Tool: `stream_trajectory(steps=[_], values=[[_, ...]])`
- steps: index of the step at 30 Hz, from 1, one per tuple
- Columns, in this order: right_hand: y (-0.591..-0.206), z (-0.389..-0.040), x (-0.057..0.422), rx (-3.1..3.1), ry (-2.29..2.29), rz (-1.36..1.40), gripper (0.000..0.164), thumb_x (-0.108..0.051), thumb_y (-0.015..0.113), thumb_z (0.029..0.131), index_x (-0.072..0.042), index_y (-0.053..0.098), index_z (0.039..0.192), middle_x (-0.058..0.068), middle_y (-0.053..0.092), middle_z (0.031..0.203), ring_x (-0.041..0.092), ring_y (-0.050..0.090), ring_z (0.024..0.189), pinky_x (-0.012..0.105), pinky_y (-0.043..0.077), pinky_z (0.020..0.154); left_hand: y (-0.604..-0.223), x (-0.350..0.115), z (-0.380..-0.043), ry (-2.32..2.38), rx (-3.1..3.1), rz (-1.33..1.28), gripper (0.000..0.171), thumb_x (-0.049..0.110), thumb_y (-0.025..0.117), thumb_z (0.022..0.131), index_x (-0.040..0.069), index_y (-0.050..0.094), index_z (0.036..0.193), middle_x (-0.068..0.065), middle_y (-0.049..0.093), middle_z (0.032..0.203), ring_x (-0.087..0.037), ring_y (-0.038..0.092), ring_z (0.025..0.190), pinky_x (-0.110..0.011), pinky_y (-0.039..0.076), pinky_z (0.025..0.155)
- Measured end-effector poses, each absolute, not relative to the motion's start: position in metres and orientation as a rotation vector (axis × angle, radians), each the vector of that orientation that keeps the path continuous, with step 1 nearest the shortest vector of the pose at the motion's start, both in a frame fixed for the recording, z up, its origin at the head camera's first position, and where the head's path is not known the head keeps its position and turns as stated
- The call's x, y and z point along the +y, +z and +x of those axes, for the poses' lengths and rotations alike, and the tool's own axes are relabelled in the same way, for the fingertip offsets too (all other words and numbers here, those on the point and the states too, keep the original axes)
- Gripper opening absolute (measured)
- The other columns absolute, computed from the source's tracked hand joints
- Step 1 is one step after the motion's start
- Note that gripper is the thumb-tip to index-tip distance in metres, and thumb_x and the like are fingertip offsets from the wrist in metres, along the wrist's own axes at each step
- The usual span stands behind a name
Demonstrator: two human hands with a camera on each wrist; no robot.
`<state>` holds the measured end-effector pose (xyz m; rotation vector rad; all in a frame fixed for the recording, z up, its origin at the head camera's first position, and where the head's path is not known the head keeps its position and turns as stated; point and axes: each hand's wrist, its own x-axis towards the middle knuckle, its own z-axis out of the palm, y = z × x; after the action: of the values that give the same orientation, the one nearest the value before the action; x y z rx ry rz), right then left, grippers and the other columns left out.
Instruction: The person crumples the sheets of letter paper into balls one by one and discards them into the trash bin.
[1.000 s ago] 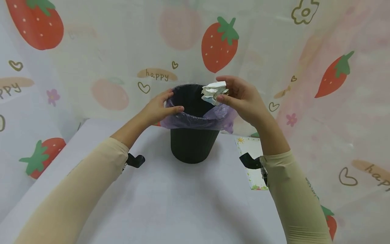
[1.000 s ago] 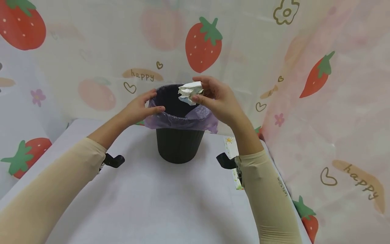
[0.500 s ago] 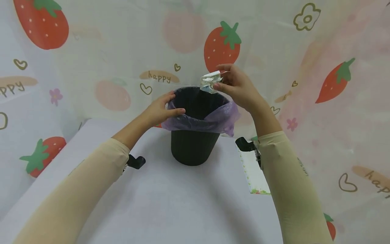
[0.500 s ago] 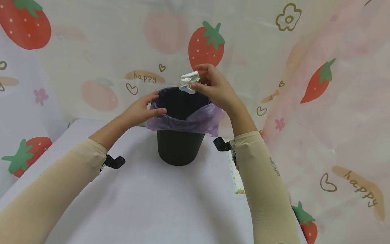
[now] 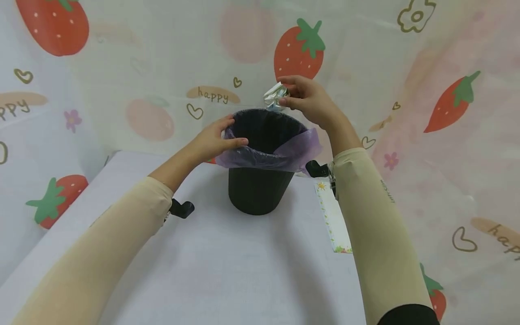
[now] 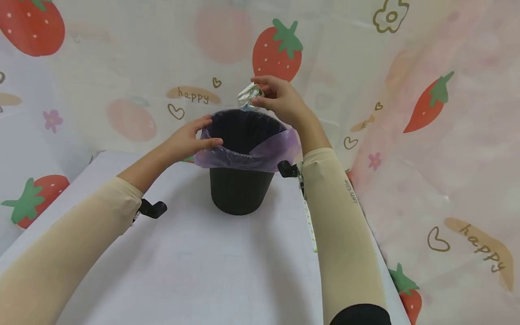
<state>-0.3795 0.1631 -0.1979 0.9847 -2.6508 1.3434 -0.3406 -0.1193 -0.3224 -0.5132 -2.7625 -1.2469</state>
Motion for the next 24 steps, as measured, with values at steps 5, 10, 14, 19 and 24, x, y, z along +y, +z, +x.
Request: stream_trajectory(steps=[5,10,14,19,24], values=[[-0.197,-0.394,0.159,-2.738,1.333,0.934,0.058,-0.019,0.071,0.098,-0.018,0.05,0.152,0.009,0.066,0.123,0.021,0.063,0.104,0.036,0.05,0.092,-0.321,-0.118,-0.343,-1.234,-2.769,-0.518,0.099,0.061,0.071,0.089,0.007,0.03,0.161,-0.002,0.016,0.172,-0.023,0.014,0.158,-0.047,0.017,0.128],[-0.194,-0.402,0.156,-2.864,1.276,0.911,0.06,-0.021,0.069,0.099,-0.021,0.046,0.155,0.01,0.062,0.131,0.026,0.059,0.111,0.039,0.049,0.1,-0.321,-0.118,-0.342,-1.241,-2.772,-0.521,0.098,0.059,0.072,0.09,0.004,0.031,0.16,-0.005,0.017,0.172,-0.024,0.015,0.158,-0.046,0.017,0.128],[-0.189,-0.397,0.151,-2.923,1.271,0.938,0.061,-0.016,0.067,0.101,-0.018,0.043,0.157,0.012,0.061,0.132,0.027,0.059,0.114,0.041,0.048,0.107,-0.321,-0.12,-0.342,-1.246,-2.768,-0.521,0.098,0.058,0.072,0.09,0.004,0.03,0.16,-0.005,0.017,0.172,-0.023,0.014,0.159,-0.045,0.016,0.128],[-0.184,-0.389,0.146,-2.992,1.245,0.948,0.062,-0.017,0.065,0.101,-0.017,0.04,0.159,0.016,0.057,0.141,0.026,0.06,0.12,0.042,0.047,0.11,-0.32,-0.121,-0.342,-1.254,-2.774,-0.513,0.099,0.061,0.071,0.089,0.007,0.029,0.161,-0.002,0.016,0.172,-0.023,0.014,0.159,-0.046,0.016,0.128],[-0.185,-0.388,0.142,-3.01,1.279,0.965,0.064,-0.017,0.066,0.101,-0.015,0.039,0.159,0.018,0.053,0.15,0.028,0.06,0.128,0.044,0.045,0.113,-0.319,-0.12,-0.341,-1.283,-2.771,-0.502,0.1,0.06,0.071,0.089,0.007,0.028,0.162,-0.001,0.015,0.172,-0.022,0.013,0.159,-0.045,0.016,0.128]])
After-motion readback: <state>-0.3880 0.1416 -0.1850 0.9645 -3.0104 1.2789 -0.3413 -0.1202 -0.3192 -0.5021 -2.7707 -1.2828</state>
